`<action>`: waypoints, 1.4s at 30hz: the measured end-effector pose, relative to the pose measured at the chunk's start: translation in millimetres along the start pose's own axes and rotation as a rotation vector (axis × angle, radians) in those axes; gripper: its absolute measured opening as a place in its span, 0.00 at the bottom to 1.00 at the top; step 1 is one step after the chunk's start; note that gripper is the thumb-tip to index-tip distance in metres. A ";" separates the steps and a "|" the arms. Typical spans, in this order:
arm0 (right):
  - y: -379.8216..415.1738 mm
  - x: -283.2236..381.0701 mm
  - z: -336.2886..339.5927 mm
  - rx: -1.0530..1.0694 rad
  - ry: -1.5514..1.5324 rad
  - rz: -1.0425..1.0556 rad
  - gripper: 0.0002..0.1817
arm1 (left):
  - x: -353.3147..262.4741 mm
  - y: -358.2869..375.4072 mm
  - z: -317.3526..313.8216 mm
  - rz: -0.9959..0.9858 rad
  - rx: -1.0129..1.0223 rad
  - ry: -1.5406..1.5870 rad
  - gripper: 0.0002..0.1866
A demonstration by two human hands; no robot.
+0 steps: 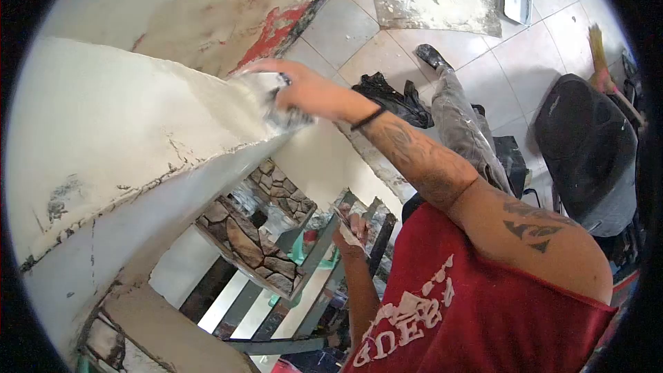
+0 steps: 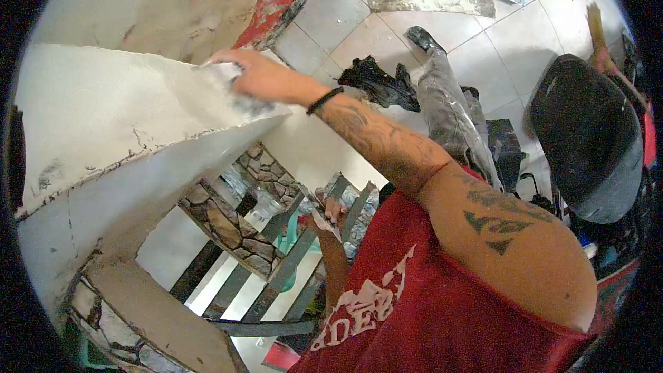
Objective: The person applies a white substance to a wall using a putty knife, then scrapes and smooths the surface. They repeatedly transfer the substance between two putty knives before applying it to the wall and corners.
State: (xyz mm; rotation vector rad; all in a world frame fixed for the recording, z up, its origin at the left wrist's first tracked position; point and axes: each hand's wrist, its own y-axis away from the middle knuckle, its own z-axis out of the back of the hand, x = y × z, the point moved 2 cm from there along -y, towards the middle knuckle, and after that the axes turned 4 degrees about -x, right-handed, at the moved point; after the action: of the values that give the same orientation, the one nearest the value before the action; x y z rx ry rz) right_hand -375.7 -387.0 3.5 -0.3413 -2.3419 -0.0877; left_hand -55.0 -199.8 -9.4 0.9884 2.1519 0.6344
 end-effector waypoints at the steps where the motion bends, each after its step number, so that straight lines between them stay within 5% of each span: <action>1: -6.3 -19.7 7.2 -0.038 0.003 -0.175 0.33 | -1.0 -0.4 -0.2 0.004 0.019 -0.003 0.21; 4: -36.2 -102.5 15.4 -0.056 0.150 -0.395 0.31 | -0.1 1.2 -6.1 -0.009 -0.024 0.011 0.21; 7: -70.9 -174.3 -7.4 -0.102 0.294 -0.109 0.25 | -3.7 -0.9 3.5 -0.018 -0.023 -0.022 0.20; 11: -83.1 -182.4 -36.4 -0.008 0.369 -0.163 0.23 | -2.7 -0.4 -3.3 -0.026 -0.041 0.003 0.20; 17: -41.1 -52.5 -40.5 0.030 0.351 -0.291 0.31 | -3.5 -6.4 -5.0 -0.033 -0.082 -0.028 0.19; 19: -21.2 -5.7 -40.1 0.009 0.338 -0.168 0.30 | -4.2 -7.4 -0.1 -0.014 -0.101 -0.045 0.19; 23: 2.4 25.1 -9.6 0.057 -0.072 -0.100 0.28 | -2.2 -10.4 0.6 -0.026 -0.048 -0.053 0.20; 27: -6.5 -48.4 26.3 -0.147 0.007 -0.293 0.27 | -4.3 -11.9 -8.4 -0.015 -0.024 -0.036 0.20; 29: -27.3 -181.4 32.6 -0.080 0.418 -0.221 0.26 | -5.1 -12.9 -9.8 0.009 -0.025 -0.042 0.19; 31: -30.6 -198.1 12.1 0.046 0.526 -0.350 0.21 | -2.1 -16.2 -11.5 0.006 -0.026 -0.008 0.19; 34: -52.7 -270.3 -19.7 0.159 0.759 0.128 0.16 | -1.4 -13.4 -15.6 -0.007 -0.040 0.014 0.19; 37: -49.4 -249.9 -39.0 0.193 0.857 0.135 0.19 | -2.7 -14.0 -14.3 0.002 -0.034 0.022 0.19; 42: -19.3 -95.4 -42.0 -0.010 0.324 -0.353 0.27 | -7.3 -14.9 -1.7 0.009 0.006 0.023 0.19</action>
State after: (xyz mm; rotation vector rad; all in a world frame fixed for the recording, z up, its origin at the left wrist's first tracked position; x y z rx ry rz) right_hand -287.4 -433.4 -32.6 0.0828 -2.0558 -0.3017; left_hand -59.6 -214.7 -15.4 0.9993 2.1713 0.6472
